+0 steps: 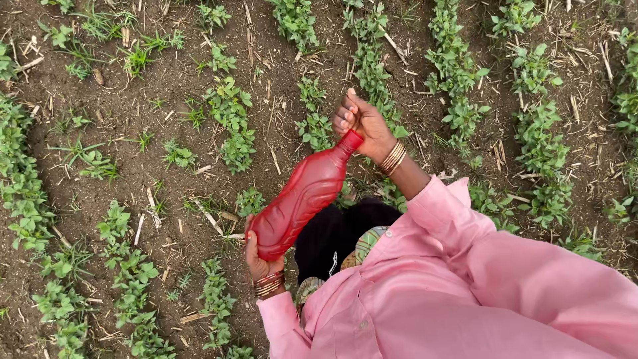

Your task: The person walks through rows of crops in a field, holding a red bottle and applying its contents to the base of individual plants by hand.

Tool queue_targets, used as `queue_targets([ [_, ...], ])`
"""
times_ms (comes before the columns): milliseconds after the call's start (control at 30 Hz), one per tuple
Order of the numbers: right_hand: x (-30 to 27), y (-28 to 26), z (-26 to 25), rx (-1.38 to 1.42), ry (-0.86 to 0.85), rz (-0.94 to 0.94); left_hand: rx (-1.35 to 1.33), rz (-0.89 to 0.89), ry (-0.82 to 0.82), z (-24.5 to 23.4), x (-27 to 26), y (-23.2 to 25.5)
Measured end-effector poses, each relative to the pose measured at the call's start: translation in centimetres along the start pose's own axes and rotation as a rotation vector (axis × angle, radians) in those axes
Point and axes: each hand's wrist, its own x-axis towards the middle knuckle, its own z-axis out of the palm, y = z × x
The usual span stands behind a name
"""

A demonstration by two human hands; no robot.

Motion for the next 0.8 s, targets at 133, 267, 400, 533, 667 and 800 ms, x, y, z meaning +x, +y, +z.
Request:
queue_targets([
  [133, 3.2, -2.9, 0.2, -0.001, 0.022, -0.003, -0.043, -0.011, -0.010, 2.7, 3.3, -0.3],
  [267, 6.7, -5.5, 0.4, -0.002, 0.057, -0.015, -0.071, -0.031, -0.027, 5.3, 7.2, -0.2],
  [400, 11.1, -8.0, 0.1, 0.008, -0.027, 0.006, -0.078, -0.051, -0.081, 7.6, 12.2, 0.6],
  [533, 16.4, -9.7, 0.1, 0.030, -0.015, 0.005, -0.040, -0.024, -0.066, 9.8, 17.9, 1.9],
  [667, 23.0, -11.1, 0.6, 0.002, -0.033, 0.020, -0.030, 0.014, -0.102, 12.2, 23.9, 4.2],
  [800, 30.1, -11.8, 1.9, -0.031, 0.035, 0.039, -0.040, 0.009, -0.060, 15.0, 29.2, 7.3],
])
